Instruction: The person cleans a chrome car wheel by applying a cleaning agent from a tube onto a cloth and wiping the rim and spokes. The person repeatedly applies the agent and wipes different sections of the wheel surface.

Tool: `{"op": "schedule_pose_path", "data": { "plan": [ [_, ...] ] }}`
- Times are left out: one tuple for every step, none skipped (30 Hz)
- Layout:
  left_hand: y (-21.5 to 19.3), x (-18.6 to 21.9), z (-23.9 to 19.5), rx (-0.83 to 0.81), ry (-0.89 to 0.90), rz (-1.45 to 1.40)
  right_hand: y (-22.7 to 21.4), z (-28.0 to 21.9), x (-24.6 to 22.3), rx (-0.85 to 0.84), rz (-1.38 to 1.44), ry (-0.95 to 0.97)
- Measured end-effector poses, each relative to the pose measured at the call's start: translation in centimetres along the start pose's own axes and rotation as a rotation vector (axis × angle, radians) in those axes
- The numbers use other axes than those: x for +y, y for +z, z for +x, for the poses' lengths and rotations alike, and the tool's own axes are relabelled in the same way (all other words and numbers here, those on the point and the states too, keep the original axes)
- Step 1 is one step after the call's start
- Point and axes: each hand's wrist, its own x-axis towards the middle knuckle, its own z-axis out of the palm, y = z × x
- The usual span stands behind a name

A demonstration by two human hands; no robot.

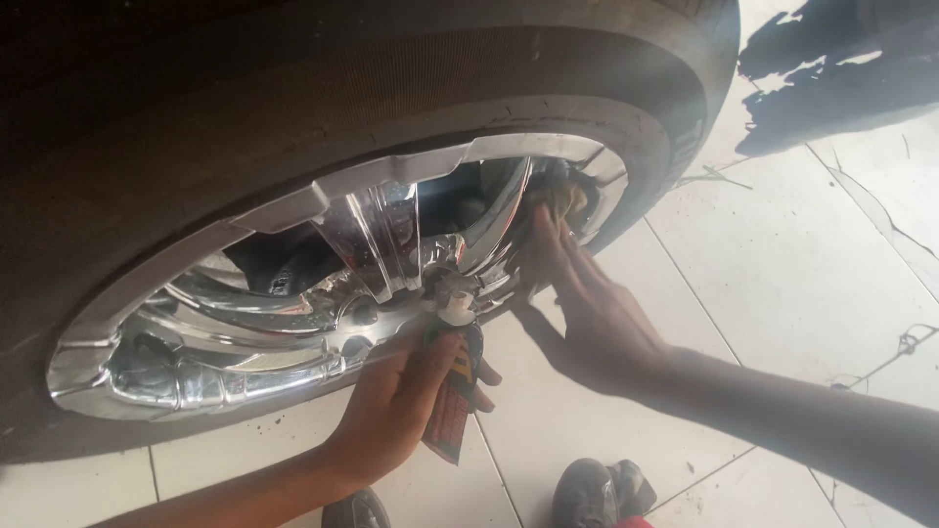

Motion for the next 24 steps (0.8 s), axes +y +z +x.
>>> {"op": "schedule_pose_path", "data": {
  "plan": [
    [-0.2, 0.0, 0.2, 0.001, 0.005, 0.0, -0.6, 0.6, -0.1, 0.044, 0.044, -0.022],
    [-0.5, -0.2, 0.3, -0.009, 0.005, 0.001, -0.1, 0.8, -0.1, 0.049, 0.039, -0.016],
    [-0.8, -0.4, 0.5, -0.012, 0.012, -0.007, 0.5, 1.1, -0.1, 0.103, 0.043, 0.013],
    [-1.1, -0.7, 0.6, -0.015, 0.019, -0.014, 1.0, 1.4, -0.2, 0.158, 0.047, 0.042],
    [-0.8, -0.3, 0.6, -0.013, 0.022, -0.016, 2.2, 0.5, -0.5, 0.157, 0.046, 0.038],
    [-0.6, 0.1, 0.7, -0.005, 0.04, -0.021, 3.3, -0.4, -0.7, 0.121, 0.178, 0.109],
    [-0.4, 0.6, 0.8, 0.008, 0.063, -0.024, 4.4, -1.1, -0.9, 0.082, 0.31, 0.172],
    [-0.4, 0.6, 1.0, 0.014, 0.073, -0.024, 4.5, -1.3, -0.9, 0.082, 0.309, 0.16],
    [-0.4, 0.5, 0.9, 0.012, 0.088, -0.02, 4.6, -1.8, -1.1, 0.049, 0.226, 0.058],
    [-0.2, 0.3, 0.8, 0.009, 0.104, -0.017, 4.8, -2.4, -1.1, 0.016, 0.145, -0.045],
    [0.0, 0.4, 0.8, 0.013, 0.099, -0.018, 4.2, -2.1, -1.2, 0.011, 0.149, -0.044],
    [0.3, 0.5, 0.7, 0.012, 0.085, -0.016, 3.4, -1.8, -1.2, 0.022, 0.111, -0.041],
    [0.6, 0.9, 0.9, 0.01, 0.08, -0.01, 2.6, -1.2, -1.2, 0.04, 0.068, -0.044],
    [0.7, 0.6, 1.0, 0.012, 0.083, -0.008, 1.8, -0.5, -0.9, 0.042, 0.068, -0.048],
    [0.9, 0.3, 1.0, 0.035, 0.068, 0.042, 1.1, 0.2, -0.5, -0.016, 0.118, 0.106],
    [1.0, 0.0, 1.1, 0.057, 0.052, 0.092, 0.3, 0.9, -0.2, -0.078, 0.169, 0.257],
    [1.3, 0.3, 1.1, 0.058, 0.055, 0.094, 0.2, 1.2, -0.5, -0.075, 0.169, 0.254],
    [1.7, 0.5, 1.2, 0.059, 0.058, 0.026, 0.1, 1.5, -0.9, -0.02, 0.116, 0.194],
    [1.9, 0.9, 1.2, 0.062, 0.06, -0.041, 0.0, 2.0, -1.3, 0.034, 0.064, 0.131],
    [1.9, 1.1, 1.4, 0.064, 0.064, -0.037, 0.5, 1.4, -1.0, 0.037, 0.065, 0.127],
    [1.9, 1.3, 1.4, 0.045, 0.093, -0.024, 1.2, 0.8, -0.8, 0.027, 0.124, 0.091],
    [1.8, 1.5, 1.5, 0.025, 0.122, -0.01, 2.0, 0.2, -0.6, 0.017, 0.183, 0.055],
    [1.8, 1.7, 1.6, 0.028, 0.12, -0.008, 1.8, 0.5, -0.4, 0.017, 0.187, 0.055],
    [1.8, 1.7, 1.6, 0.057, 0.116, 0.004, 1.6, 0.8, -0.1, 0.042, 0.172, 0.054]
  ]
}}
